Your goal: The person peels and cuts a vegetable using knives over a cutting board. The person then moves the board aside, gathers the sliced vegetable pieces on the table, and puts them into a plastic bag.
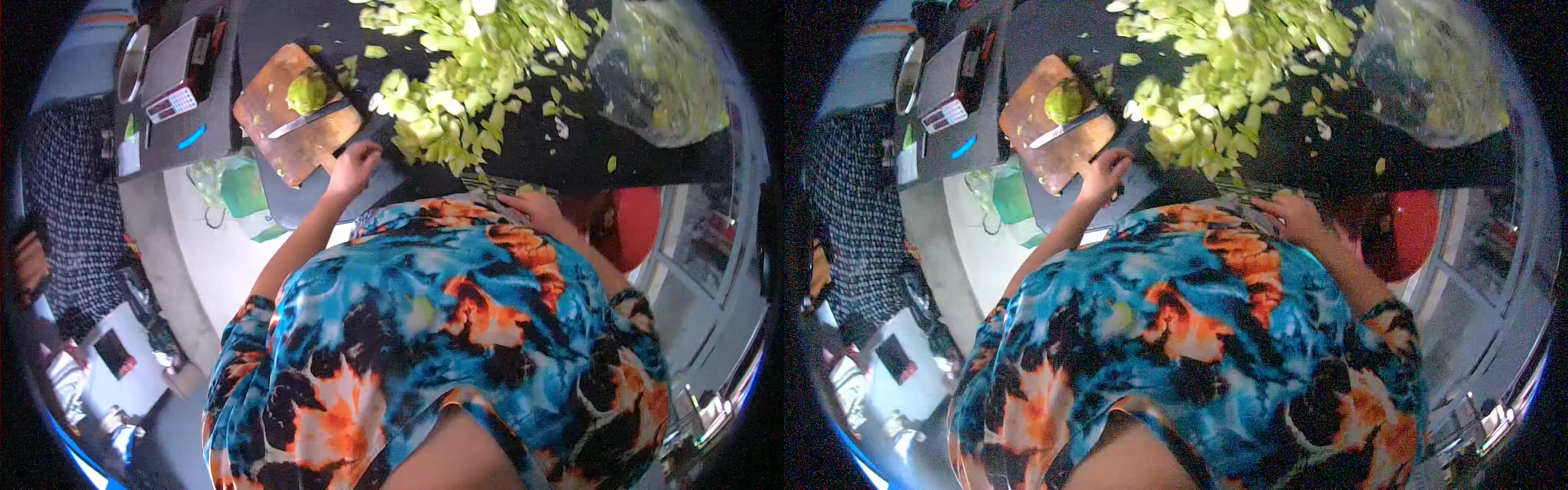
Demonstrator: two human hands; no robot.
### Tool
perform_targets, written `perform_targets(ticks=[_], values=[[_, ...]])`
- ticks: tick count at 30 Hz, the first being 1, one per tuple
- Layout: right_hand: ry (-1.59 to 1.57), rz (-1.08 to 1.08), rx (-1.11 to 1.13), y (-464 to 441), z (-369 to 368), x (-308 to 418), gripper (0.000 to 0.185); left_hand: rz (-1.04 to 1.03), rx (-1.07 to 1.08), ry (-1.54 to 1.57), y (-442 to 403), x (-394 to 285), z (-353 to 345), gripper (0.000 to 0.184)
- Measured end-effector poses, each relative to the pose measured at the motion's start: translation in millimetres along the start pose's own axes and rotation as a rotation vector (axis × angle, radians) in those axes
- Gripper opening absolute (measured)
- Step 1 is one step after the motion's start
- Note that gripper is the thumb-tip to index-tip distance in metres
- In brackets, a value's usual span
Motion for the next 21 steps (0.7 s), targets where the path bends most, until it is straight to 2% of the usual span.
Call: perform_targets(ticks=[3,5,7,8,9,10,11,12,13,15,18,19,20,21], values=[[-0.058,0.015,0.056,-12.6,7.2,4.9,0.040,-0.047,-0.068,0.053,-46.2,3.4,-1.5,0.024],[-0.052,-0.036,0.069,-28.0,19.8,10.8,0.036,-0.053,-0.123,-0.016,-68.8,4.9,11.7,0.025],[-0.092,-0.093,0.060,-46.3,32.3,10.9,0.036,-0.164,-0.117,-0.188,-59.0,13.4,3.8,0.027],[-0.115,-0.087,-0.040,-51.9,48.6,11.3,0.036,-0.233,-0.109,-0.276,-60.2,11.1,-4.9,0.028],[-0.130,-0.121,-0.035,-58.0,62.7,11.4,0.036,-0.398,-0.137,-0.540,-29.0,-21.6,-15.3,0.037],[-0.147,-0.165,-0.034,-64.0,81.6,11.1,0.037,-0.520,-0.116,-0.652,-9.0,-26.8,-30.8,0.047],[-0.163,-0.215,-0.040,-67.9,93.6,6.7,0.038,-0.517,-0.031,-0.752,9.2,-26.6,-46.8,0.050],[-0.129,-0.199,-0.089,-72.1,104.2,1.8,0.039,-0.607,0.010,-0.740,18.6,-21.3,-67.6,0.055],[-0.154,-0.240,-0.123,-75.8,111.1,-8.4,0.039,-0.785,0.072,-0.848,27.2,-16.4,-90.7,0.053],[-0.195,-0.322,-0.151,-78.6,127.2,-20.7,0.038,-0.923,0.081,-0.829,24.1,-12.2,-129.4,0.050],[-0.219,-0.346,-0.362,-66.9,150.0,-47.6,0.035,-1.147,0.097,-0.804,1.8,-39.6,-178.4,0.046],[-0.248,-0.373,-0.429,-57.0,156.2,-56.9,0.034,-1.138,0.077,-0.838,-12.7,-54.0,-188.1,0.044],[-0.316,-0.547,-0.423,-39.6,156.2,-74.2,0.032,-1.125,0.071,-0.876,-26.6,-67.3,-195.2,0.042],[-0.374,-0.622,-0.450,-26.9,158.6,-81.4,0.032,-1.102,0.085,-0.911,-34.5,-78.6,-192.1,0.041]])
Point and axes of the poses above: each hand's wrist, its own y-axis away from the middle knuckle, its own z-axis out of the back of the hand, x = y × z, the point moved 9 cm from there along -y, towards the middle knuckle, and after that the axes turned 4 degrees about z, right-handed, at the moved point
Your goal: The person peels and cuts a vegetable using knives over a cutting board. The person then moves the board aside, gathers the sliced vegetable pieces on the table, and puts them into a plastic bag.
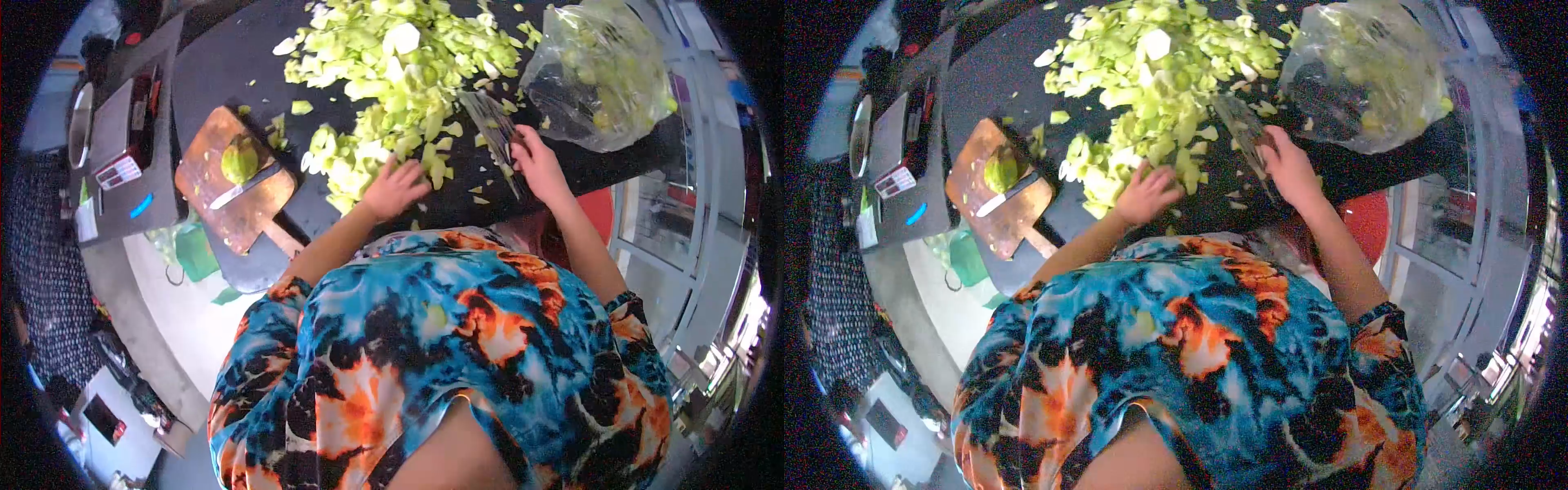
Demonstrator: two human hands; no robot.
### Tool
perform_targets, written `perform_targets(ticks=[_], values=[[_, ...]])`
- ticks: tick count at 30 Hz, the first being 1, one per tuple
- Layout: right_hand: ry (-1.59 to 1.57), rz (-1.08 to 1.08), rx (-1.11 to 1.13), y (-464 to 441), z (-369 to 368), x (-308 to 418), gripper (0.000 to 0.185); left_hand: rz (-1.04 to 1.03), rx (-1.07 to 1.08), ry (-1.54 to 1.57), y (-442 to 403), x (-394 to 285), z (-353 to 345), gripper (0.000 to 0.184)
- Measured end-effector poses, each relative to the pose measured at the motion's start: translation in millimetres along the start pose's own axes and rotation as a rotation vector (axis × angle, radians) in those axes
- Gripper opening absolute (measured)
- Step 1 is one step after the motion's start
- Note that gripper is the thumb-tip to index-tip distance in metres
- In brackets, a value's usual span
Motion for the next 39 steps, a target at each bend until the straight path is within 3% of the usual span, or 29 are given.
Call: perform_targets(ticks=[4,6,8,10,11,14,16,18,22,23,25,26,27,28,29,31,32,33,35,39], values=[[-0.120,-0.125,-0.189,19.6,36.5,-91.8,0.027,0.274,-0.104,0.126,-27.1,50.9,39.9,0.030],[-0.230,-0.188,-0.224,28.1,50.2,-113.8,0.023,0.336,-0.294,0.303,-19.7,79.3,82.9,0.025],[-0.358,-0.226,-0.233,21.7,54.9,-125.9,0.016,0.503,-0.428,0.265,-3.5,115.4,105.6,0.024],[-0.457,-0.261,-0.243,11.4,52.9,-125.3,0.015,0.636,-0.584,0.308,17.4,153.8,129.7,0.022],[-0.484,-0.282,-0.247,2.6,48.0,-117.8,0.017,0.906,-0.540,0.431,35.2,183.6,119.2,0.016],[-0.567,-0.318,-0.204,-38.0,21.8,-91.1,0.021,1.247,-0.727,0.677,82.8,268.6,79.9,0.027],[-0.610,-0.211,-0.189,-86.7,-3.8,-52.3,0.023,1.345,-0.720,0.755,74.8,301.3,95.7,0.031],[-0.701,-0.223,-0.204,-113.5,-14.3,-40.0,0.025,1.255,-0.840,0.709,78.0,351.6,67.7,0.030],[-0.844,-0.294,-0.265,-151.0,-7.5,-50.3,0.022,1.258,-0.780,0.648,57.3,410.1,60.0,0.031],[-0.858,-0.307,-0.302,-161.6,9.1,-51.3,0.021,1.238,-0.871,0.648,57.6,431.5,48.5,0.031],[-0.896,-0.296,-0.434,-183.2,43.4,-80.2,0.021,1.303,-0.738,0.704,34.9,446.1,65.5,0.032],[-0.871,-0.269,-0.487,-192.6,68.6,-77.5,0.022,1.197,-0.759,0.585,37.7,484.1,44.0,0.035],[-0.868,-0.258,-0.574,-207.4,93.1,-84.0,0.023,1.236,-0.552,0.617,25.8,498.9,45.2,0.038],[-0.792,-0.181,-0.600,-229.1,117.7,-94.1,0.024,1.206,-0.724,0.620,25.3,520.2,40.5,0.041],[-0.793,-0.202,-0.672,-246.9,142.0,-98.0,0.023,1.224,-0.684,0.741,27.4,555.1,12.9,0.047],[-0.537,-0.129,-0.811,-290.2,200.9,-136.9,0.025,1.335,-0.521,0.450,23.1,590.9,0.5,0.054],[-0.082,-0.140,-0.904,-305.4,237.7,-145.2,0.038,1.383,-0.448,0.362,5.4,590.9,20.0,0.055],[0.067,-0.142,-0.950,-319.2,259.1,-150.3,0.047,1.389,-0.407,0.284,-14.2,587.1,31.4,0.053],[0.263,-0.221,-0.917,-348.9,277.9,-154.8,0.044,1.402,-0.340,0.127,-51.6,576.6,47.5,0.049],[0.515,-0.215,-0.757,-405.8,293.4,-156.9,0.046,1.216,-0.330,0.239,-124.5,552.6,32.9,0.039]])
Point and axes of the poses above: each hand's wrist, its own y-axis away from the middle knuckle, its own z-axis out of the back of the hand, x = y × z, the point moved 9 cm from there along -y, towards the middle knuckle, and after that the axes turned 4 degrees about z, right-handed, at the moved point
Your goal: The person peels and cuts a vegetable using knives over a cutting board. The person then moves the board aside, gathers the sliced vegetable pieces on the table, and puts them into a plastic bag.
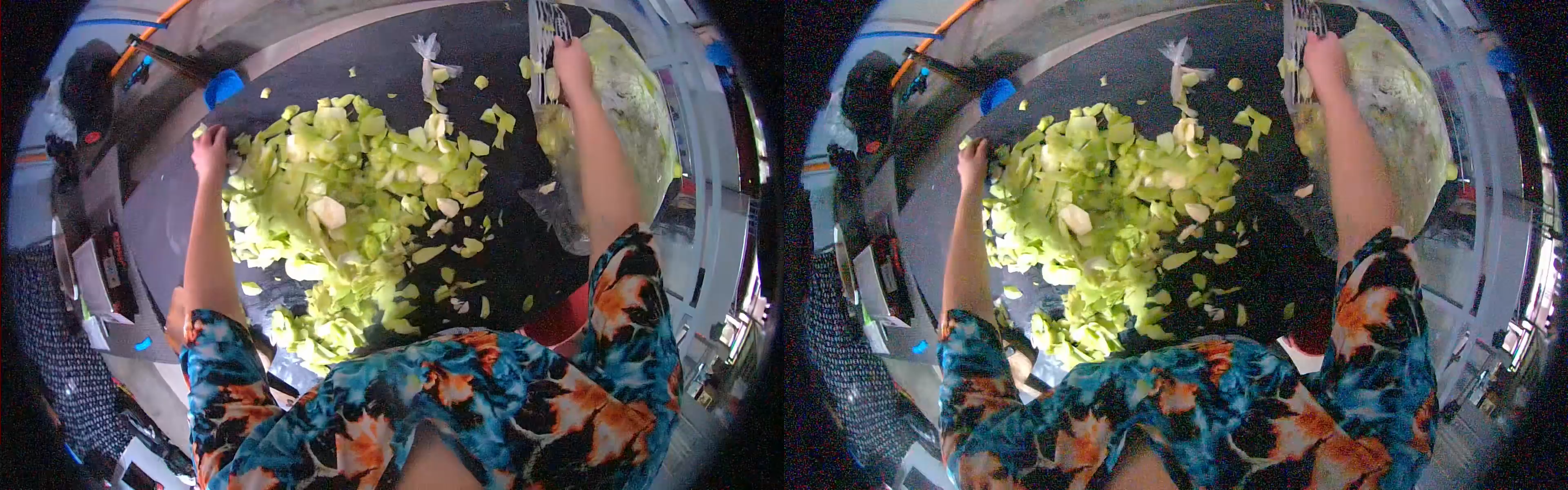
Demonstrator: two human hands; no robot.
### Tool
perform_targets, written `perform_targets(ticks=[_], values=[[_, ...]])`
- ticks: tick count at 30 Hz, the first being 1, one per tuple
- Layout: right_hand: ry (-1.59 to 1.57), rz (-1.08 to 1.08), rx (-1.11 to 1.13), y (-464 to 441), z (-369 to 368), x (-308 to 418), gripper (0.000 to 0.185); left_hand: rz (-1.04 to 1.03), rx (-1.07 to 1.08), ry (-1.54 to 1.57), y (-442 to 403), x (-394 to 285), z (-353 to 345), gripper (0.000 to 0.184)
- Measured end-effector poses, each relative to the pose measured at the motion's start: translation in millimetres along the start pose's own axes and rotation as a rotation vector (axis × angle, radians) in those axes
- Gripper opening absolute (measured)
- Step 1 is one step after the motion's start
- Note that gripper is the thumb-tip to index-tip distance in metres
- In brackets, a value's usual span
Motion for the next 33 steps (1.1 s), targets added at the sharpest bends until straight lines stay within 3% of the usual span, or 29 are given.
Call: perform_targets(ticks=[3,5,7,9,10,11,13,16,17,19,20,21,22,23,25,27,29,30,33], values=[[-0.169,-0.132,0.138,-20.4,-17.4,2.8,0.043,-0.170,0.031,0.018,59.5,-85.4,-9.8,0.031],[-0.529,-0.152,0.145,-33.4,-46.8,-13.7,0.037,-0.331,0.103,0.084,88.5,-123.3,-12.9,0.027],[-1.079,-0.247,0.282,-13.6,-34.1,0.6,0.031,-0.267,0.046,0.112,75.8,-114.8,1.0,0.025],[-1.330,-0.303,0.292,16.5,15.8,5.3,0.024,-0.244,-0.080,0.169,32.4,-74.7,8.9,0.025],[-1.467,-0.205,0.475,21.3,25.9,-10.0,0.023,-0.106,-0.134,0.192,25.7,-69.5,30.1,0.032],[-1.480,-0.343,0.347,33.2,45.4,-34.0,0.023,0.023,-0.148,0.057,1.0,-38.8,26.5,0.043],[-1.574,-0.441,0.410,47.5,66.6,-89.8,0.023,-0.055,-0.159,-0.209,-41.9,-0.7,10.8,0.050],[-1.463,-0.525,0.146,45.0,88.9,-116.6,0.021,0.124,-0.060,-0.178,-37.4,-5.3,-2.8,0.050],[-1.450,-0.543,0.118,42.3,91.0,-128.4,0.021,0.041,-0.098,-0.145,-22.6,-22.5,-10.0,0.046],[-1.513,-0.548,0.266,24.5,61.1,-156.2,0.021,-0.104,0.024,0.041,15.5,-75.9,-37.2,0.031],[-1.584,-0.447,0.503,26.9,54.9,-137.9,0.025,-0.067,0.237,0.239,66.9,-129.9,-35.2,0.024],[-1.550,-0.427,0.546,36.8,61.3,-108.1,0.028,-0.344,0.151,0.270,98.9,-155.9,-47.7,0.022],[-1.541,-0.409,0.565,37.6,61.3,-105.7,0.028,-0.340,0.329,0.335,131.9,-181.6,-59.0,0.022],[-1.531,-0.394,0.588,38.7,60.0,-105.9,0.029,-0.483,0.322,0.171,163.3,-214.9,-44.7,0.025],[-1.500,-0.334,0.641,36.2,56.1,-106.6,0.027,-0.452,0.372,0.110,175.3,-245.0,-37.1,0.029],[-1.458,-0.264,0.672,40.1,58.8,-106.5,0.026,-0.526,0.210,0.212,141.2,-268.3,-28.8,0.034],[-1.406,-0.170,0.690,48.5,63.6,-87.7,0.025,-0.322,0.346,0.450,92.0,-287.6,-51.4,0.041],[-1.256,-0.221,0.616,54.6,77.2,-76.9,0.030,-0.272,0.375,0.493,73.2,-302.3,-66.6,0.044],[-1.339,-0.199,0.606,65.0,90.8,-62.4,0.028,-0.189,0.567,0.845,83.8,-379.2,-104.0,0.044]])
Point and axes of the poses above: each hand's wrist, its own y-axis away from the middle knuckle, its own z-axis out of the back of the hand, x = y × z, the point moved 9 cm from there along -y, towards the middle knuckle, and after that the axes turned 4 degrees about z, right-handed, at the moved point
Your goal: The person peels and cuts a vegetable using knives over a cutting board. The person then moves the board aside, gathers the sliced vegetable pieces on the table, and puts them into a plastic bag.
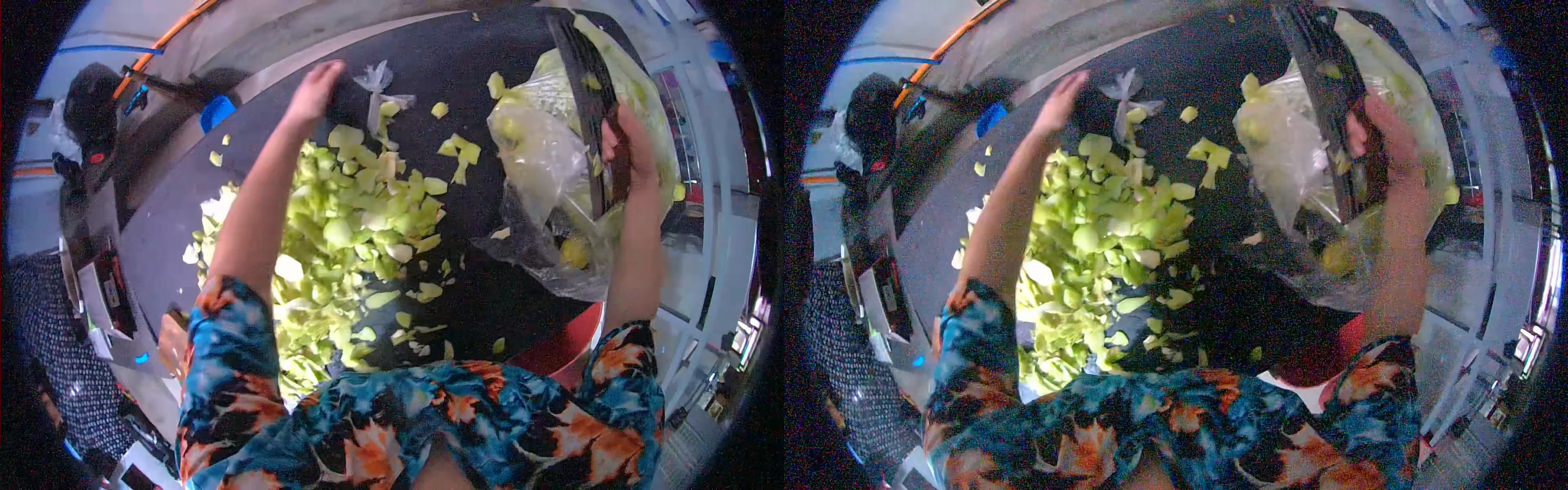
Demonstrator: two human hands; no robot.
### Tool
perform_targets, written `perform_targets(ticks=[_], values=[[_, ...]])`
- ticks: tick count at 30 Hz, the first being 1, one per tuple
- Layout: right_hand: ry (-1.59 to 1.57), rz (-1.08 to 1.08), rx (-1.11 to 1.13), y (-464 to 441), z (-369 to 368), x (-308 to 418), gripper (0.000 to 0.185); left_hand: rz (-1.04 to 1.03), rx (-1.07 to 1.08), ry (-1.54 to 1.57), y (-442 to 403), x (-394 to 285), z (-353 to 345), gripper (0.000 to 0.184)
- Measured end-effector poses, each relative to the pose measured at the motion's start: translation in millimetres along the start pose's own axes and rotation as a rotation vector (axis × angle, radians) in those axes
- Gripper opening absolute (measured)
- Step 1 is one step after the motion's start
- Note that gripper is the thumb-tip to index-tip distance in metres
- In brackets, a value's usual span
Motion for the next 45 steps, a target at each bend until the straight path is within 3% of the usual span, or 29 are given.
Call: perform_targets(ticks=[1,2,4,6,7,8,10,12,14,16,18,20,22,24,26,28,31,35,37,39,41,44,45], values=[[0.042,-0.022,0.001,-1.6,9.1,-7.9,0.031,-0.090,0.092,-0.149,-28.8,20.6,-27.2,0.041],[0.055,-0.026,0.049,-4.6,8.7,-9.3,0.030,0.084,0.019,-0.526,-22.3,15.3,-49.5,0.036],[0.077,-0.034,0.144,-12.0,4.3,-13.3,0.029,-0.338,0.163,-0.633,-6.7,9.8,-121.2,0.026],[0.033,-0.057,0.159,-13.8,1.5,-17.6,0.022,-0.687,0.558,-0.786,79.4,-7.3,-182.5,0.026],[0.045,-0.065,0.177,-17.3,4.4,-20.8,0.021,-0.804,0.818,-0.698,123.8,-2.0,-200.1,0.028],[0.055,-0.074,0.195,-19.7,6.4,-24.2,0.022,-0.820,1.006,-0.808,163.1,9.3,-213.4,0.028],[0.060,-0.108,0.213,-18.5,4.5,-26.4,0.021,-0.786,1.292,-0.601,211.3,-1.5,-213.4,0.026],[0.072,-0.079,0.221,-18.9,-0.2,-23.3,0.022,-0.541,1.398,-0.473,183.7,0.7,-223.1,0.022],[0.101,-0.109,0.184,-17.2,-3.4,-22.1,0.023,-0.477,0.967,-0.530,92.8,-30.7,-223.0,0.021],[0.217,-0.122,0.166,-18.6,0.3,-22.1,0.020,-0.635,0.414,-0.478,0.6,-58.0,-213.4,0.022],[0.407,-0.153,0.181,-22.0,5.0,-32.8,0.018,-0.603,0.138,-0.837,-61.9,-47.3,-230.1,0.033],[0.367,-0.107,0.196,-25.5,1.2,-35.2,0.018,-0.489,0.201,-0.920,-72.6,-37.9,-267.4,0.040],[0.335,-0.111,0.172,-23.4,-4.3,-32.4,0.024,-0.614,0.234,-1.106,-48.5,-35.5,-300.2,0.040],[0.396,-0.085,0.182,-24.0,-3.8,-31.6,0.024,-0.928,0.223,-0.967,-30.9,-11.2,-324.3,0.041],[0.435,-0.087,0.181,-23.4,-2.2,-33.6,0.023,-0.769,0.500,-0.070,-16.8,21.0,-325.0,0.042],[0.452,-0.098,0.168,-24.4,-2.8,-35.3,0.024,-1.009,0.311,-0.813,38.6,-3.6,-307.4,0.040],[0.484,-0.097,0.172,-27.2,0.6,-41.1,0.023,-1.023,0.372,-0.681,71.9,5.4,-303.7,0.035],[0.494,-0.132,0.178,-28.0,2.0,-45.8,0.022,-0.851,0.569,-0.732,127.9,-0.9,-277.4,0.036],[0.517,-0.152,0.219,-31.8,6.2,-49.4,0.018,-0.815,0.972,-0.779,182.6,1.8,-270.4,0.034],[0.552,-0.155,0.193,-32.7,3.5,-45.7,0.018,-0.945,1.158,-0.714,248.4,21.9,-248.1,0.025],[0.556,-0.154,0.213,-32.0,3.0,-47.3,0.018,-0.749,1.394,-0.669,284.7,41.0,-224.8,0.014],[0.519,-0.150,0.192,-29.1,-4.1,-41.1,0.018,-0.394,1.296,-0.583,242.6,23.6,-199.8,0.013],[0.520,-0.160,0.200,-28.8,-4.1,-41.7,0.021,-0.530,1.081,-0.543,206.5,-4.1,-190.7,0.012]])
Point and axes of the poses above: each hand's wrist, its own y-axis away from the middle knuckle, its own z-axis out of the back of the hand, x = y × z, the point moved 9 cm from there along -y, towards the middle knuckle, and after that the axes turned 4 degrees about z, right-handed, at the moved point
